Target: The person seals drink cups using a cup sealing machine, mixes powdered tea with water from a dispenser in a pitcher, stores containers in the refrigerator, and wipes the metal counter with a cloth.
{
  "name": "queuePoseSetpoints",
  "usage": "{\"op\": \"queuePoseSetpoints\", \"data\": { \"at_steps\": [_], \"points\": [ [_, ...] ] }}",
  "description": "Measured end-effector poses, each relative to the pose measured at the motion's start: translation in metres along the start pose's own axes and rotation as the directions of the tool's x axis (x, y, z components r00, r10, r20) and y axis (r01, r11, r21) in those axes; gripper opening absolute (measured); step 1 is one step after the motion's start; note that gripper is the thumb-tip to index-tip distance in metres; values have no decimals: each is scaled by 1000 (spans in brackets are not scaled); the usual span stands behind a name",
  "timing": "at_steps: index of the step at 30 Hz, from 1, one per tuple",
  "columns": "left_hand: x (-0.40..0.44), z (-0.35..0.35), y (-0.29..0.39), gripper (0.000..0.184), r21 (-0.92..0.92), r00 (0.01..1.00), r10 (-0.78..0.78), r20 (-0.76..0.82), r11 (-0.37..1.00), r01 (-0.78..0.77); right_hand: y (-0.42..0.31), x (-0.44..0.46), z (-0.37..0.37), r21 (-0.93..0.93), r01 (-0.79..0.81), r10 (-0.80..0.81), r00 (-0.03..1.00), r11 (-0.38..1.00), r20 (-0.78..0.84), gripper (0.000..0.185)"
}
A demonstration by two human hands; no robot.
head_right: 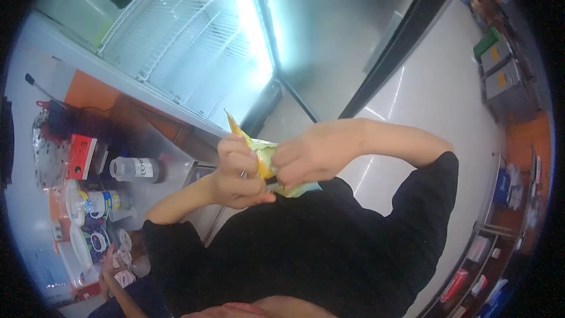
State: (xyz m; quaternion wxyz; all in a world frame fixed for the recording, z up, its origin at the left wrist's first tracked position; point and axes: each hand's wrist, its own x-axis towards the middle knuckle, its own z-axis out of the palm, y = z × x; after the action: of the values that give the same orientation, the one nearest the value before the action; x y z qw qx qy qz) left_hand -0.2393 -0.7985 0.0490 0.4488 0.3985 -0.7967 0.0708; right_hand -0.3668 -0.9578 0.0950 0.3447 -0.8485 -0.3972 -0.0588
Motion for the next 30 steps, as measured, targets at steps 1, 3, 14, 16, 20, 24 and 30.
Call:
{"op": "queuePoseSetpoints", "data": {
  "at_steps": [1,3,14,16,20,24,30],
  "points": [
    [3,-7,4,27,128,999,-49,17,991,46,3,2,-2,11,-51,51,999,999,-5,16],
    [7,-14,14,22,395,988,-148,37,910,122,11,11,-3,19,-110,110,994,994,-19,15],
    [-62,-56,41,18,571,980,-106,-169,800,185,64,81,34,311,99,-110,994,945,19,10],
    [-72,-88,35,18,757,987,-131,-93,634,156,88,78,71,489,-204,320,933,848,-166,34],
    [-84,-144,16,23,911,991,-4,-131,393,122,139,96,166,915,-287,751,526,-284,398,52],
    [-115,-196,6,29,937,997,70,-41,349,14,156,158,196,751,201,554,793,-628,252,41],
    [-197,-290,17,46,765,865,-207,-457,404,501,176,257,155,979,203,931,352,27,-99,33]
  ]
}}
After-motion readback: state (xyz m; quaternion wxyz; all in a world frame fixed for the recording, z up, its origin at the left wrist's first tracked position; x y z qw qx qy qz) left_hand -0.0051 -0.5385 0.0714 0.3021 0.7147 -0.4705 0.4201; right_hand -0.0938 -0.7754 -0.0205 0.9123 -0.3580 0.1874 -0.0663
